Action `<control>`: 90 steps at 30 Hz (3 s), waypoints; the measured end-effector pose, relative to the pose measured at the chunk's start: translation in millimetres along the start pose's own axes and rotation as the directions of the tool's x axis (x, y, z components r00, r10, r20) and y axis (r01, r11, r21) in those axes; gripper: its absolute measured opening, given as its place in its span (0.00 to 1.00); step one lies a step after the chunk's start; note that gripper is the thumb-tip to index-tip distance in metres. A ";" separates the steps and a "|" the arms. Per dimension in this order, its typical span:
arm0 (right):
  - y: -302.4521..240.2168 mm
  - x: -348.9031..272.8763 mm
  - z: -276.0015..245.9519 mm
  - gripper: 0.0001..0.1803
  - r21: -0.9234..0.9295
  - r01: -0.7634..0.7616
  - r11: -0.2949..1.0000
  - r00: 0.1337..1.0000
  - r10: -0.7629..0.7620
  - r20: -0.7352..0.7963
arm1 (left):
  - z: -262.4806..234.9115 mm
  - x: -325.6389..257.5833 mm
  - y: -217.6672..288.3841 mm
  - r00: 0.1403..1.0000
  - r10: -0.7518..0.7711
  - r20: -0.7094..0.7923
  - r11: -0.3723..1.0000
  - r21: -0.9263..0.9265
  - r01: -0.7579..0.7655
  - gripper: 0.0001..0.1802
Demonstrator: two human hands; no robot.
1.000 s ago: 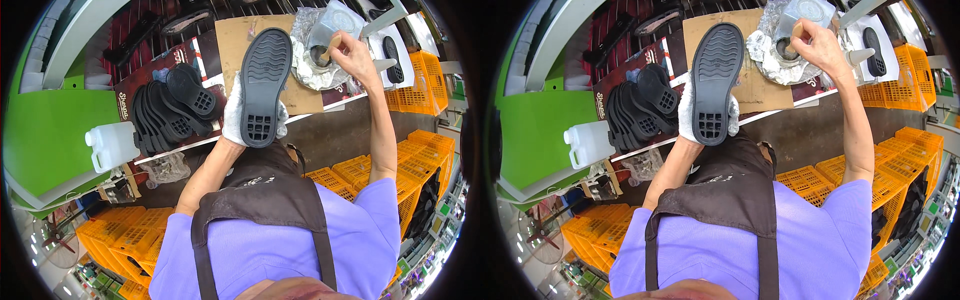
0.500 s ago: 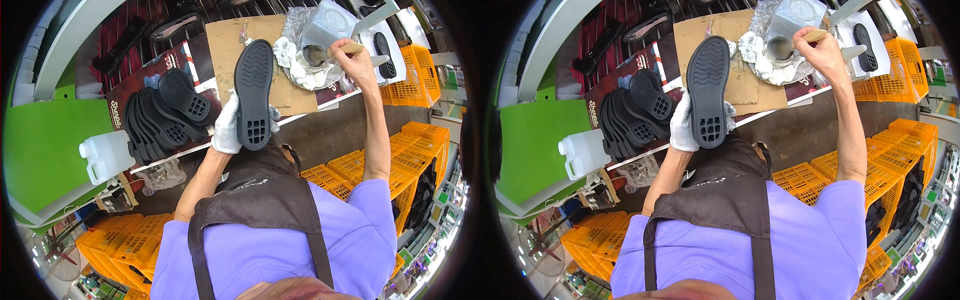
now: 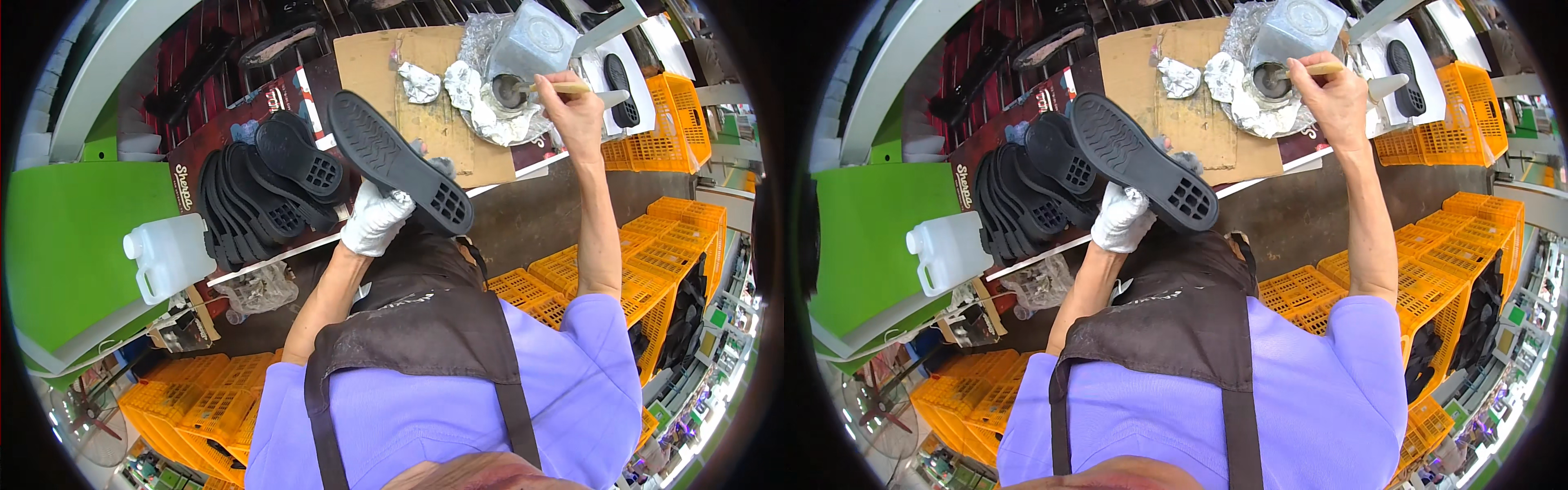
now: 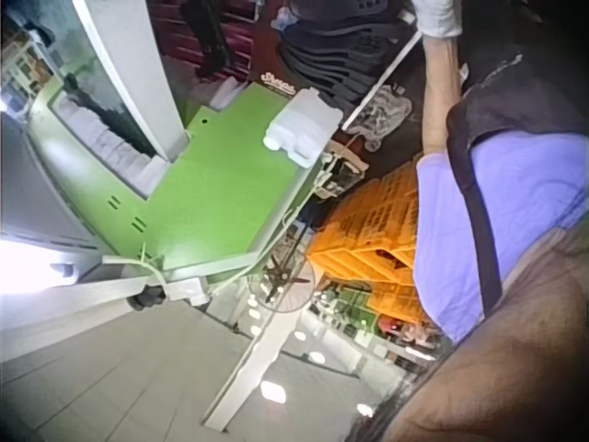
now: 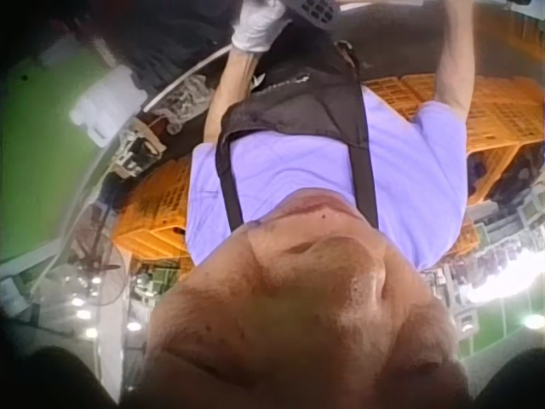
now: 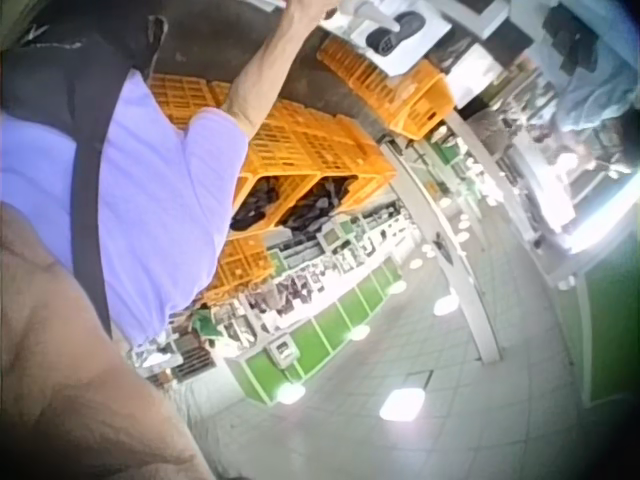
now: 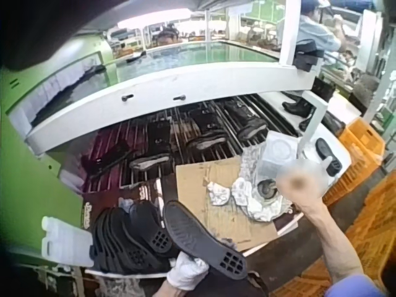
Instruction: The person repeatedly applies a liquid adhesive to the bottom of black shoe soles using a brush. They dip the brush into a container, spread the substance across the sole's surface and grooves, and then place the treated sole back onto a stack. This process is repeated for multiple soles throughout the clip.
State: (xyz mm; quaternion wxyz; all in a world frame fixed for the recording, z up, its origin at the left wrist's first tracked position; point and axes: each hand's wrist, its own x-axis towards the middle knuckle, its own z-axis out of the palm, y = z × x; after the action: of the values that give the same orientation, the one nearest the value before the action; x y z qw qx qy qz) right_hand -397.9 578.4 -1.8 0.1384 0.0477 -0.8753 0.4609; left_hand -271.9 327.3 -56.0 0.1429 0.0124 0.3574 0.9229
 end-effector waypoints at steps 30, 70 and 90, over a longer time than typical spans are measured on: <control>-4.3 11.0 -62.7 0.08 -0.106 0.086 0.991 0.814 -0.008 0.580 | -16.2 12.6 12.9 0.940 0.317 -0.127 0.865 0.445 -0.232 0.29; -112.1 -107.8 88.6 0.10 0.598 0.186 0.780 0.960 -0.273 0.057 | 4.1 11.9 27.7 0.868 0.495 0.043 0.627 0.674 -0.391 0.33; -87.3 -87.9 77.7 0.06 0.575 0.122 0.809 0.992 -0.085 -0.091 | 4.5 13.0 29.5 0.733 0.626 0.266 0.072 0.916 -0.394 0.37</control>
State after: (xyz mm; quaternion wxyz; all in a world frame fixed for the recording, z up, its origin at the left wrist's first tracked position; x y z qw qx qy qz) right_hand -310.7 461.0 0.7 0.1687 0.1211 -0.6852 0.6981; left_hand -291.4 313.0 -34.1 -0.2634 0.1265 0.8074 0.5125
